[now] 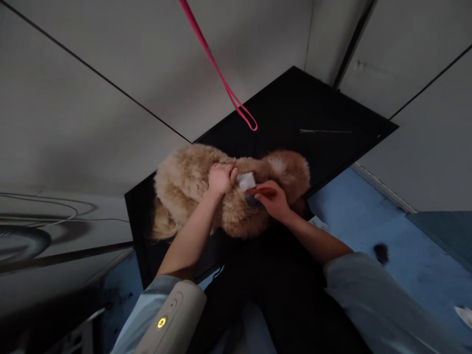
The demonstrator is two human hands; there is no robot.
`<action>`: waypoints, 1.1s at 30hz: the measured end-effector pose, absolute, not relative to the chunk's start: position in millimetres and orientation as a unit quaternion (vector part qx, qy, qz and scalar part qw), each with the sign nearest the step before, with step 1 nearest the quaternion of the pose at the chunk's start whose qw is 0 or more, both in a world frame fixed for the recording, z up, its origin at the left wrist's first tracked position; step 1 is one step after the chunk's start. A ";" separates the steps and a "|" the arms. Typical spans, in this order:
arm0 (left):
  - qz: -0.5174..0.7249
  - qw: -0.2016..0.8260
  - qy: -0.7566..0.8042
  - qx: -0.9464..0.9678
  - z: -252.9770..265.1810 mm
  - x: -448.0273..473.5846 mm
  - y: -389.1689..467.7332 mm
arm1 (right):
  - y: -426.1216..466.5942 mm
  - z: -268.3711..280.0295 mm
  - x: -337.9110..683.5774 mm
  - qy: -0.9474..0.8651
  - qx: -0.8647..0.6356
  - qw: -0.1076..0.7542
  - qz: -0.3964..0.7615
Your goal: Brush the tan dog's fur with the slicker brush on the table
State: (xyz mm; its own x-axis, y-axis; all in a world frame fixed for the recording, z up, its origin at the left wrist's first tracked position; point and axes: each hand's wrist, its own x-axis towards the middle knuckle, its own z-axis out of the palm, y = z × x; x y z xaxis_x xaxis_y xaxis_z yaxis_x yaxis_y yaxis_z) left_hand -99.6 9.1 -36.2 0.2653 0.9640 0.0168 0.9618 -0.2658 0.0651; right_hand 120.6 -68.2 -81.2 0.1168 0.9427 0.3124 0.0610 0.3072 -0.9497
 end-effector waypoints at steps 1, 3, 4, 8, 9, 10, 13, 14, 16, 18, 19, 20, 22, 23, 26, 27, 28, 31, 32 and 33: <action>0.027 0.021 0.607 0.794 -36.0 -100.0 9.7 | -67.5 -82.0 122.4 -0.542 -0.465 0.569 0.407; 0.030 0.022 0.611 0.791 -35.9 -100.3 10.7 | -65.3 -83.0 129.9 -0.499 -0.506 0.577 0.403; 0.033 0.023 0.611 0.790 -36.1 -100.0 11.2 | -64.8 -82.6 134.1 -0.472 -0.526 0.604 0.369; 0.033 0.031 0.611 0.790 -37.3 -97.9 13.3 | -73.0 -77.4 129.3 -0.440 -0.500 0.652 0.364; 0.029 0.032 0.613 0.789 -37.5 -98.3 13.9 | -76.0 -76.8 122.7 -0.451 -0.475 0.624 0.426; 0.024 0.032 0.615 0.787 -37.7 -99.4 14.6 | -78.4 -76.8 116.1 -0.457 -0.453 0.589 0.490; 0.018 0.028 0.627 0.779 -37.3 -104.5 15.6 | -79.6 -78.8 109.1 -0.429 -0.446 0.558 0.553; 0.023 0.028 0.629 0.776 -36.8 -105.2 14.9 | -79.0 -79.3 112.5 -0.417 -0.464 0.583 0.521; 0.051 0.022 0.634 0.772 -36.2 -102.4 10.8 | -78.9 -79.1 123.3 -0.411 -0.494 0.640 0.421; 0.100 -0.001 0.633 0.768 -37.1 -94.1 2.3 | -81.1 -77.8 132.4 -0.430 -0.498 0.655 0.371; 0.123 -0.010 0.626 0.770 -38.4 -88.9 -3.3 | -82.5 -77.2 134.9 -0.441 -0.492 0.644 0.386; 0.136 -0.012 0.617 0.775 -40.5 -84.2 -9.2 | -83.5 -76.8 136.1 -0.446 -0.485 0.625 0.418; 0.129 0.003 0.596 0.792 -46.3 -78.5 -19.9 | -84.7 -76.5 136.6 -0.433 -0.484 0.596 0.473; 0.114 0.012 0.590 0.799 -49.5 -78.3 -23.8 | -85.1 -76.4 136.5 -0.418 -0.492 0.600 0.473; 0.067 0.016 0.589 0.805 -56.2 -86.6 -27.6 | -88.4 -75.9 133.4 -0.393 -0.507 0.664 0.385; 0.057 0.015 0.587 0.807 -56.9 -91.0 -26.8 | -90.0 -75.7 131.0 -0.403 -0.498 0.666 0.381; 0.048 0.017 0.583 0.811 -56.9 -95.6 -25.6 | -91.1 -75.5 128.0 -0.419 -0.485 0.651 0.405; 0.024 0.021 0.574 0.818 -54.9 -107.6 -22.4 | -89.4 -75.6 121.9 -0.433 -0.459 0.575 0.520; 0.019 0.020 0.576 0.817 -54.4 -110.7 -22.0 | -87.4 -75.8 122.1 -0.421 -0.466 0.580 0.519; 0.014 0.018 0.579 0.815 -54.1 -113.3 -21.6 | -85.4 -76.0 123.2 -0.407 -0.481 0.604 0.488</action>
State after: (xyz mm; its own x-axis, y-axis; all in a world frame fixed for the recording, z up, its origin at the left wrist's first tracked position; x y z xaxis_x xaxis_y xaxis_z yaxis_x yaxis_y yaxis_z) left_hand -113.3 -21.6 -54.1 0.3295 0.9442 0.0022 0.9431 -0.3292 0.0460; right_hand 123.2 -85.4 -76.0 0.1927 0.9810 0.0219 -0.1988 0.0609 -0.9781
